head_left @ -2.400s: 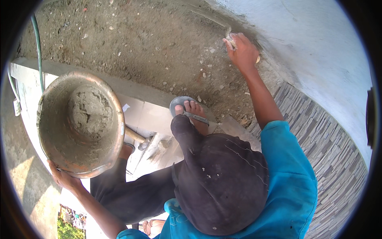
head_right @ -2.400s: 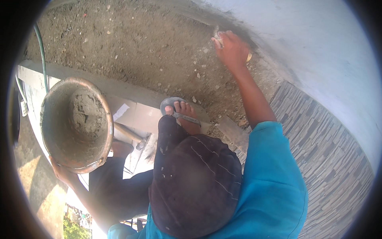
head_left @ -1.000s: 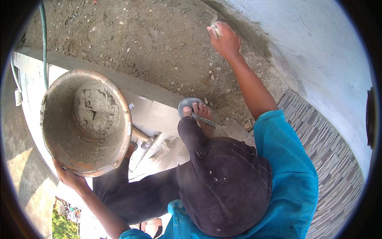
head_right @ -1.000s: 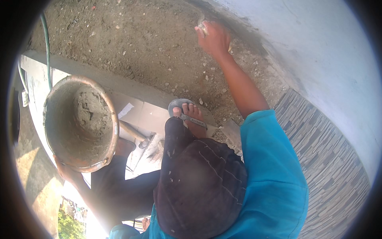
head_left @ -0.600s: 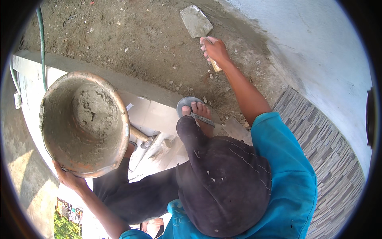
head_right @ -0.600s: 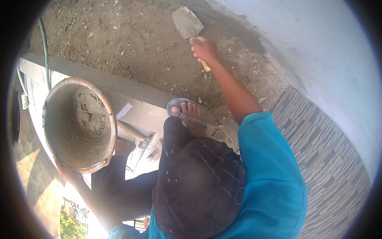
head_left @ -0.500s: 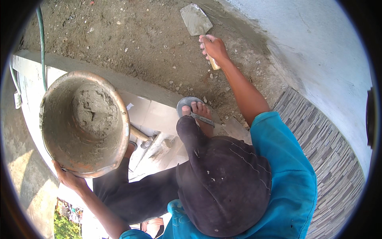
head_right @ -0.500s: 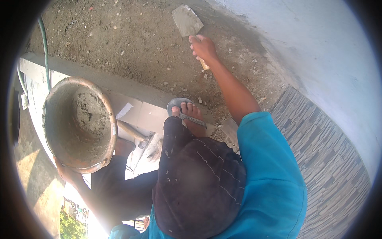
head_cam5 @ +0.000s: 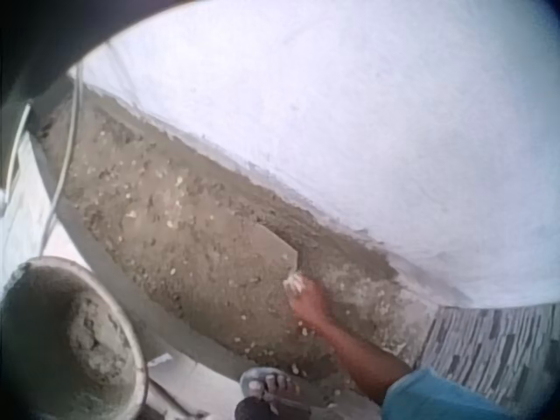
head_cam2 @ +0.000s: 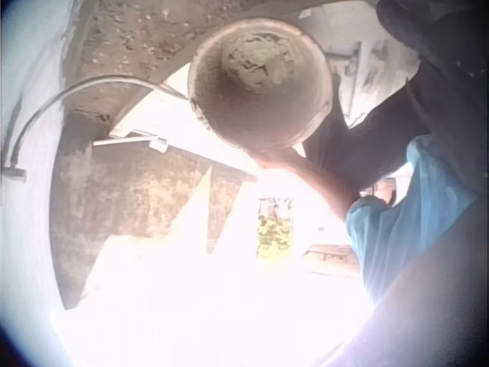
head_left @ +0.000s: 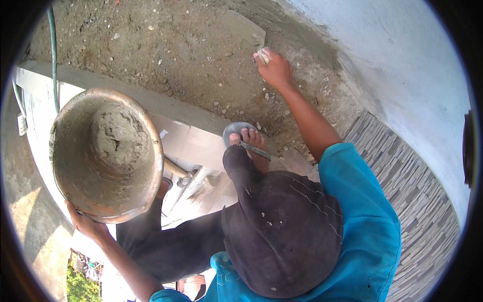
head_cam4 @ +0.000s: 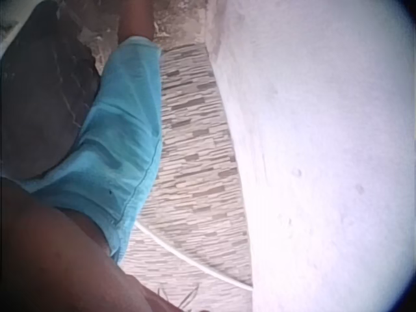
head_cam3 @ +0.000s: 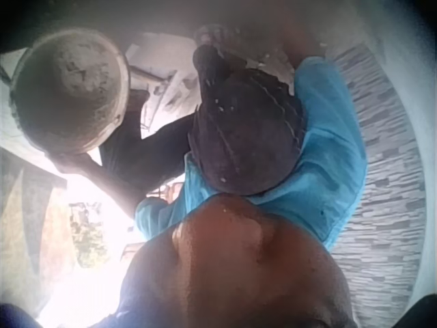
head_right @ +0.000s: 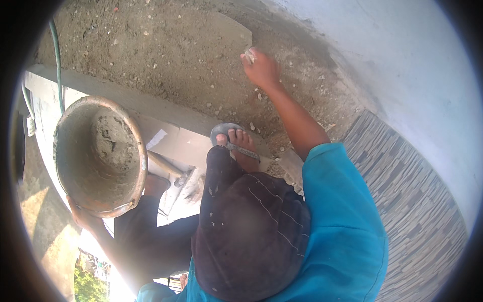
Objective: The person scoops wet cement from a bucket using a trowel and applies it to a floor edge, smoothing it with a straight wooden plank. The person repeatedly scoops and spreads the cement along the same area.
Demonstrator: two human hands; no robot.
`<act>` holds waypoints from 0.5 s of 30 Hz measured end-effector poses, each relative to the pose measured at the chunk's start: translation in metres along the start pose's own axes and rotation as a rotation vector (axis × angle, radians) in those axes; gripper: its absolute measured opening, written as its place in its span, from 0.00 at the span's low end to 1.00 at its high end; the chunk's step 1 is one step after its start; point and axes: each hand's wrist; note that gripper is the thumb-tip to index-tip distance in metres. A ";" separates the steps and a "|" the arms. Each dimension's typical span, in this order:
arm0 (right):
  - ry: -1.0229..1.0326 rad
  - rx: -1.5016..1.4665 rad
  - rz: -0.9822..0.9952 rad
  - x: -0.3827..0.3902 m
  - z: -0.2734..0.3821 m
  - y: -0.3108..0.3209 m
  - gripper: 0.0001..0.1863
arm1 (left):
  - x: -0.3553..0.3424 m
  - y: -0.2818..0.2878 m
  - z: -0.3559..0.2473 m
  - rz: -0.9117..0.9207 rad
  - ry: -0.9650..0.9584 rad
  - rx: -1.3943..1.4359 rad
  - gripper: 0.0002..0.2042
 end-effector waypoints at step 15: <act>0.112 0.033 -0.052 -0.034 0.040 -0.007 0.20 | -0.003 0.006 0.004 0.018 0.009 -0.010 0.29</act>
Point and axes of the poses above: each hand's wrist, its own x-axis away from the middle knuckle, its own y-axis out of the back of the hand, z = x × y, and after that the axes turned 6 degrees about x, right-handed
